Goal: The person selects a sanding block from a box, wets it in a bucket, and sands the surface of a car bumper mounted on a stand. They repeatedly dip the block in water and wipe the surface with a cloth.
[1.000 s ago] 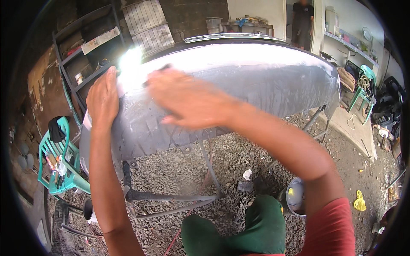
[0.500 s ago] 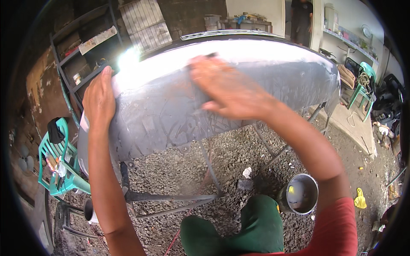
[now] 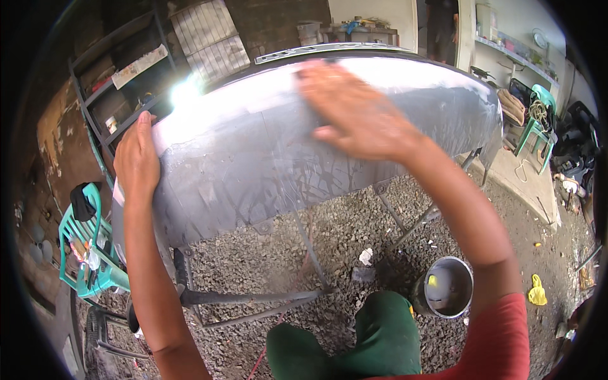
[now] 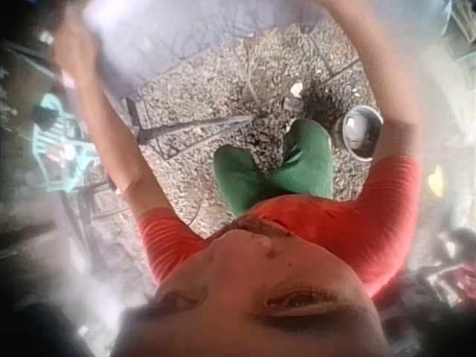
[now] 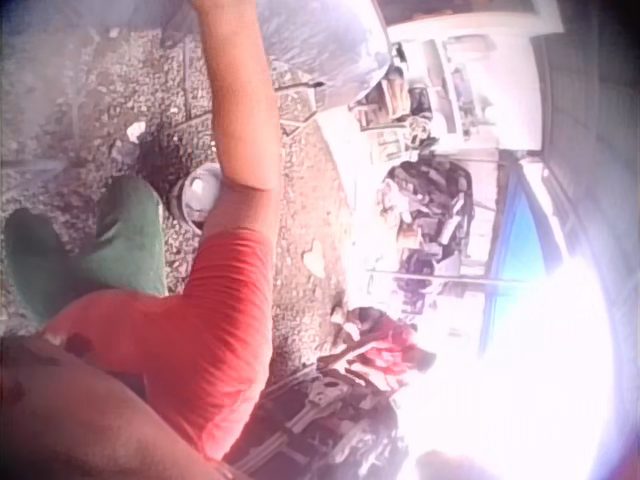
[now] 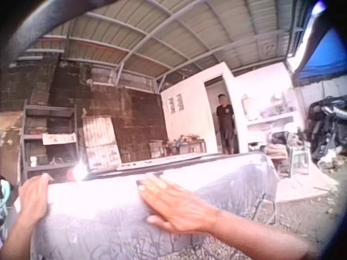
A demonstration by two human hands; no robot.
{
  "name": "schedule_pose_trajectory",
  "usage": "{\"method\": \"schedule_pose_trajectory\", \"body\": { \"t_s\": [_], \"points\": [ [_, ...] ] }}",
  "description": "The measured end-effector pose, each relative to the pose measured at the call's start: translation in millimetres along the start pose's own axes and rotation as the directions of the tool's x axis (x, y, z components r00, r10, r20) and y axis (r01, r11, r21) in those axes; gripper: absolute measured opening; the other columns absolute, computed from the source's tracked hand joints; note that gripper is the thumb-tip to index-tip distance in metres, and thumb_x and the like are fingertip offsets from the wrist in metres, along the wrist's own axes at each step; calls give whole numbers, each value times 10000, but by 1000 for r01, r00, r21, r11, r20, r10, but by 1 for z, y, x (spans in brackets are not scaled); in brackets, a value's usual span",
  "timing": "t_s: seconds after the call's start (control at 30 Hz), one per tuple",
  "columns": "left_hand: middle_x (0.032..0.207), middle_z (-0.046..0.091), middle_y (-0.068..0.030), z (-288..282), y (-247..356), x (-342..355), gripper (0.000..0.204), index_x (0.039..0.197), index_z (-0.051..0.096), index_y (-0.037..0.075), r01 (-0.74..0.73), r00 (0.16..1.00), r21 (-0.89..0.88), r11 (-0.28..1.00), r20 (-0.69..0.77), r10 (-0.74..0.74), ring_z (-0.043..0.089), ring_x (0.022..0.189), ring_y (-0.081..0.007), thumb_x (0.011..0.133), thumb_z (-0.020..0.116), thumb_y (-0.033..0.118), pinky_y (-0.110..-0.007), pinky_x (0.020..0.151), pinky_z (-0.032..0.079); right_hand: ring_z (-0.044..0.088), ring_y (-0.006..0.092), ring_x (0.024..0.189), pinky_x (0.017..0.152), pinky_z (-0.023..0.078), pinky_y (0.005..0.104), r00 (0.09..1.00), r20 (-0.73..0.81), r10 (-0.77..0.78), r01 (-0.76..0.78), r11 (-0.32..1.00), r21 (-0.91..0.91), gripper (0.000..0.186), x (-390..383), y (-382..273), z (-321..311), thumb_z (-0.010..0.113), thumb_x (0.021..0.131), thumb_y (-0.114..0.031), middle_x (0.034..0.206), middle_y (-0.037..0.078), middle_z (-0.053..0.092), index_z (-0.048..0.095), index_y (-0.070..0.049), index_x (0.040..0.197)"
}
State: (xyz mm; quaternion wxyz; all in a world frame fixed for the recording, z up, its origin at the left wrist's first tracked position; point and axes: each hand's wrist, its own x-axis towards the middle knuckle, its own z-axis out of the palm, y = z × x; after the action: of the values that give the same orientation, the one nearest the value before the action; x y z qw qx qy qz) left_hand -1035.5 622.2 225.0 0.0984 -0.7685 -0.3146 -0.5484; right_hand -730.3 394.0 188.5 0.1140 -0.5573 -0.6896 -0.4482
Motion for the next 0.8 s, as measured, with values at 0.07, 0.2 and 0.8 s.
{"method": "schedule_pose_trajectory", "body": {
  "t_s": [0.07,0.2,0.8],
  "points": [
    [1110,697,-198,0,3,-1,590,1049,717,17,-10,1000,36,999,-6,10,620,1078,-387,1052,317,451,-430,947,442,111,272,1526,1256,92,411,995,44,90,-87,994,-68,777,-11,5,-7,519,975,-447,1636,166,159,229,8,1534],
    [1116,694,-200,7,-1,-1,580,1058,713,18,-20,1000,6,1000,12,20,621,1076,-380,1053,322,446,-432,946,442,263,313,1487,1241,168,421,997,-79,-1,12,990,138,753,67,-61,9,504,975,-507,1558,233,336,383,56,1461],
    [1146,689,-194,13,-2,-3,593,1088,706,-7,21,999,11,1000,47,-22,613,1103,-374,1061,315,439,-404,972,434,231,336,1495,1241,141,427,946,-307,107,-82,992,93,796,109,-69,28,481,980,-544,1581,222,301,364,70,1472]
  ]
}}
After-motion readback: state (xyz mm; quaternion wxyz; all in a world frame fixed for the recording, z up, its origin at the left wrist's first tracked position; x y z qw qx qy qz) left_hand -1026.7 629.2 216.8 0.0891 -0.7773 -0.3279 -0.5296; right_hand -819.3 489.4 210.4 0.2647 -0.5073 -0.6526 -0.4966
